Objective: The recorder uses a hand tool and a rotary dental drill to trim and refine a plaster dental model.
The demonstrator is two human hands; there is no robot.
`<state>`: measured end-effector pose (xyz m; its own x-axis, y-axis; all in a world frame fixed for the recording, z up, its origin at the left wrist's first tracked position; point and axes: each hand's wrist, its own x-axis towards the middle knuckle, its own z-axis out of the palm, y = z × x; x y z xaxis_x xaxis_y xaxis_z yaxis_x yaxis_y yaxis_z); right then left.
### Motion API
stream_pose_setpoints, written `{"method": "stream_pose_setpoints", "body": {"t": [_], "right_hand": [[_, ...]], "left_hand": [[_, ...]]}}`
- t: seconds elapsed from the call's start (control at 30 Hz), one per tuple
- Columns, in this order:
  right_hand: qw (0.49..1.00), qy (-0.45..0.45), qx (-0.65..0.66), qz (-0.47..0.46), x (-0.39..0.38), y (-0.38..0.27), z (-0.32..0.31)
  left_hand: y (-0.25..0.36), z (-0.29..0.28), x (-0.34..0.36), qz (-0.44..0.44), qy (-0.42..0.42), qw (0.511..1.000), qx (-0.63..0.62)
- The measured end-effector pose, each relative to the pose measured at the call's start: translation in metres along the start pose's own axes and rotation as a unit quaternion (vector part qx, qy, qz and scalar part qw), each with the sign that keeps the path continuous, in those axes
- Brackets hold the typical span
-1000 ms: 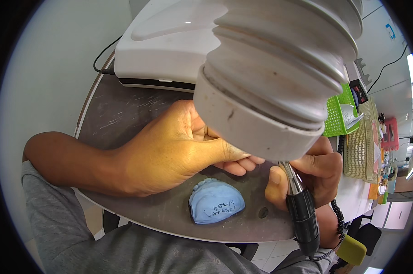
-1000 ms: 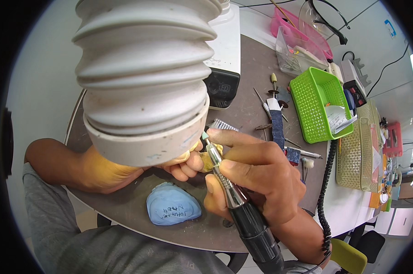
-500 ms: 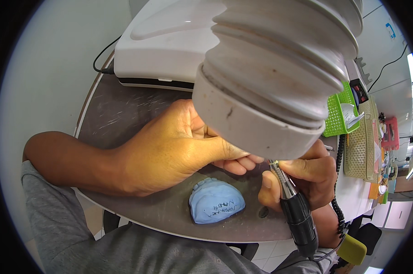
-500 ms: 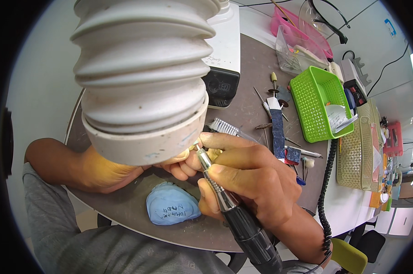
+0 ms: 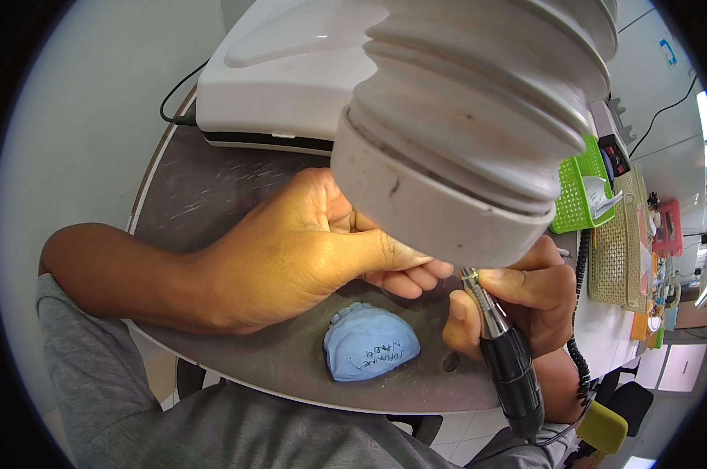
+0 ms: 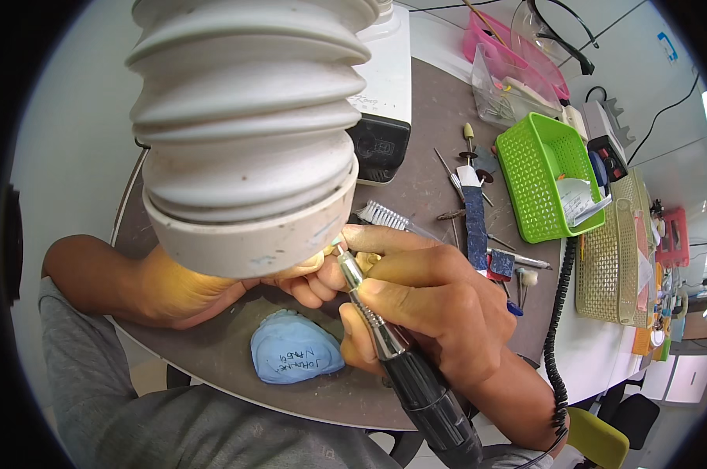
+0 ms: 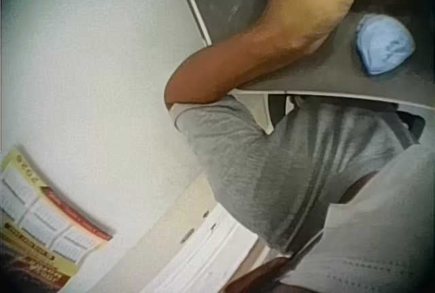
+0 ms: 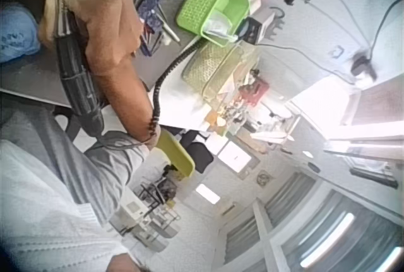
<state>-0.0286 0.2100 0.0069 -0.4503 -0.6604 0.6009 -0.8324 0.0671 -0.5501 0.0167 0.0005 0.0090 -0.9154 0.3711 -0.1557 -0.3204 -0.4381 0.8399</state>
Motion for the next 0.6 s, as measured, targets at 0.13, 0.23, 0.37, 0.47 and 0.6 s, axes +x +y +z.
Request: {"method": "stream_pose_setpoints", "body": {"t": [0.13,0.23,0.37,0.47,0.6], "right_hand": [[0.999,-0.032,-0.009,-0.008,0.000,-0.008,-0.007],[1.000,-0.011,-0.010,-0.002,-0.001,-0.004,-0.001],[1.000,-0.009,-0.019,-0.016,0.000,-0.006,-0.004],[1.000,0.016,-0.006,-0.002,-0.002,-0.004,-0.002],[1.000,0.011,-0.015,-0.018,0.000,-0.001,0.003]], "left_hand": [[0.002,0.004,0.000,0.001,-0.010,1.000,-0.011],[0.002,0.001,-0.001,0.001,-0.005,1.000,-0.010],[0.001,0.003,0.000,-0.009,-0.004,1.000,0.000],[0.001,0.003,0.000,-0.005,0.001,1.000,-0.003],[0.000,0.000,-0.002,-0.006,0.005,1.000,0.004]]}}
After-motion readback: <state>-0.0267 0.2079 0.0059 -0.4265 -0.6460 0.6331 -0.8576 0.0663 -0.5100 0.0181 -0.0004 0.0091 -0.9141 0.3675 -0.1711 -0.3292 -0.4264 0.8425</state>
